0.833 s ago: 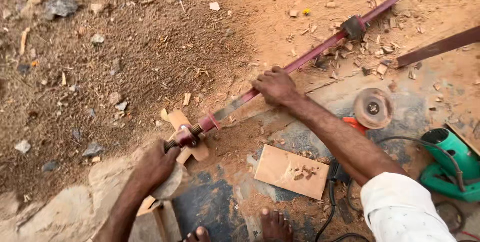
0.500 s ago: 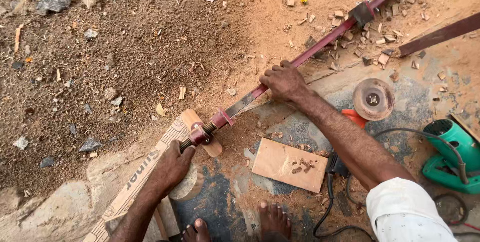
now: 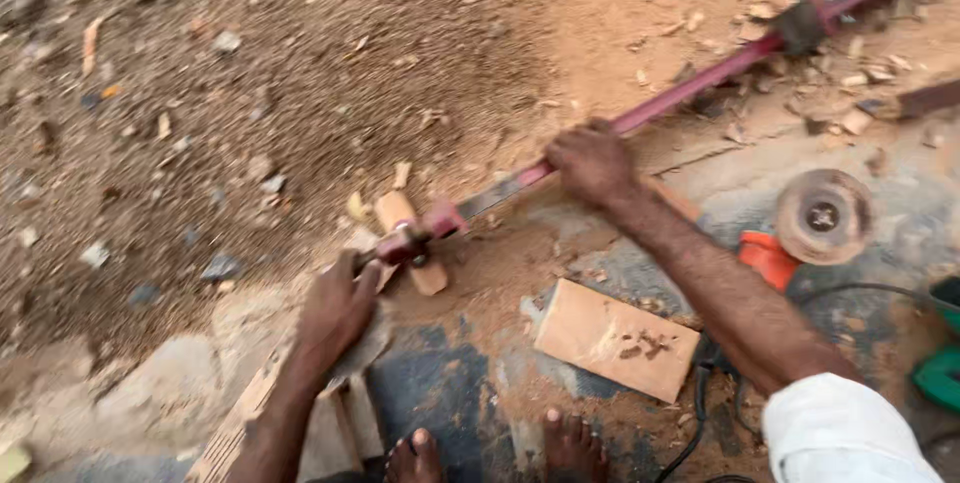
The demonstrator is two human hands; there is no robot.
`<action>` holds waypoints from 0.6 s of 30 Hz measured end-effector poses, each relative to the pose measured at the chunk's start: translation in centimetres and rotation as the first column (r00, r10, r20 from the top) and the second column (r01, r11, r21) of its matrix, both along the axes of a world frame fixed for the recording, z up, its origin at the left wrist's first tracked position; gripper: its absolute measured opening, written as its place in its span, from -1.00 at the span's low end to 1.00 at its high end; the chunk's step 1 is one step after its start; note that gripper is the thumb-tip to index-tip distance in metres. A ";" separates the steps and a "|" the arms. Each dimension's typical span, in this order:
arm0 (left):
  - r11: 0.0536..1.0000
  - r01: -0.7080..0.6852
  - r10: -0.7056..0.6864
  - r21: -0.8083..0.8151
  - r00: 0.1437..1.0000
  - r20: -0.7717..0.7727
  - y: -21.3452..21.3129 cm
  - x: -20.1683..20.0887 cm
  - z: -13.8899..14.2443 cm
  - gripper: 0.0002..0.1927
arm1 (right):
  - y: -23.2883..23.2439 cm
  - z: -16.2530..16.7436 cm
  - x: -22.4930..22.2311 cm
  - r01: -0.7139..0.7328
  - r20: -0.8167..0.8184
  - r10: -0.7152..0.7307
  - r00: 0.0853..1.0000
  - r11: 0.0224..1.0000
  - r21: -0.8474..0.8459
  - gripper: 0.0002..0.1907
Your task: The person secures a small round wooden piece in a bench vise and uses an angle grinder with a sanding disc to smooth its surface. They repeatedly clamp, grind, and inspect the wood, rotating it to work on different sides.
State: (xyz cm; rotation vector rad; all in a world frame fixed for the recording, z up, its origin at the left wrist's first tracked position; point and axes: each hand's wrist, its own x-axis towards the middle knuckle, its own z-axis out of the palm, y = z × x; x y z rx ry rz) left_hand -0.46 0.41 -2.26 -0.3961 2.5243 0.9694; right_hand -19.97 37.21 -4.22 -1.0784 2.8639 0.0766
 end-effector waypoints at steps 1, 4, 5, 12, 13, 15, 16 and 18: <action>0.999 -0.009 0.010 0.038 0.999 -0.032 -0.7 0.3 -0.1 -0.56 | -0.4 0.1 0.3 -0.048 -0.010 0.047 0.999 0.998 -0.050 -0.88; 0.999 -0.039 0.035 0.021 0.987 0.159 -1.5 0.5 -1.2 -0.53 | 5.3 2.7 -0.1 0.146 -0.188 -0.229 0.955 0.916 -0.374 -0.75; 1.000 -0.022 0.021 0.001 0.985 0.169 -1.7 0.6 -1.6 -0.53 | 7.7 3.2 -0.8 0.210 -0.239 -0.376 0.895 0.829 -0.518 -0.68; 1.000 0.017 -0.022 0.020 0.949 0.315 -4.1 1.5 -5.5 -0.53 | 23.9 3.1 -10.6 0.522 0.690 -0.724 0.007 -0.586 -0.620 -0.76; 1.000 0.018 -0.020 0.010 0.931 0.366 -4.4 1.7 -6.2 -0.53 | 25.1 3.2 -11.8 0.550 0.714 -0.700 0.008 -0.593 -0.588 -0.78; 1.000 0.005 -0.010 0.014 0.932 0.362 -4.8 2.1 -7.5 -0.54 | 26.3 4.3 -13.6 0.604 0.774 -0.632 0.033 -0.605 -0.519 -0.80; 0.999 -0.009 -0.002 0.035 0.955 0.298 -4.9 2.3 -8.1 -0.55 | 26.7 4.9 -14.3 0.635 0.823 -0.567 0.038 -0.622 -0.459 -0.89; 0.996 -0.058 0.039 0.069 0.967 0.252 -4.9 2.6 -9.2 -0.57 | 27.0 5.5 -15.3 0.662 0.897 -0.414 0.155 -0.630 -0.405 -0.91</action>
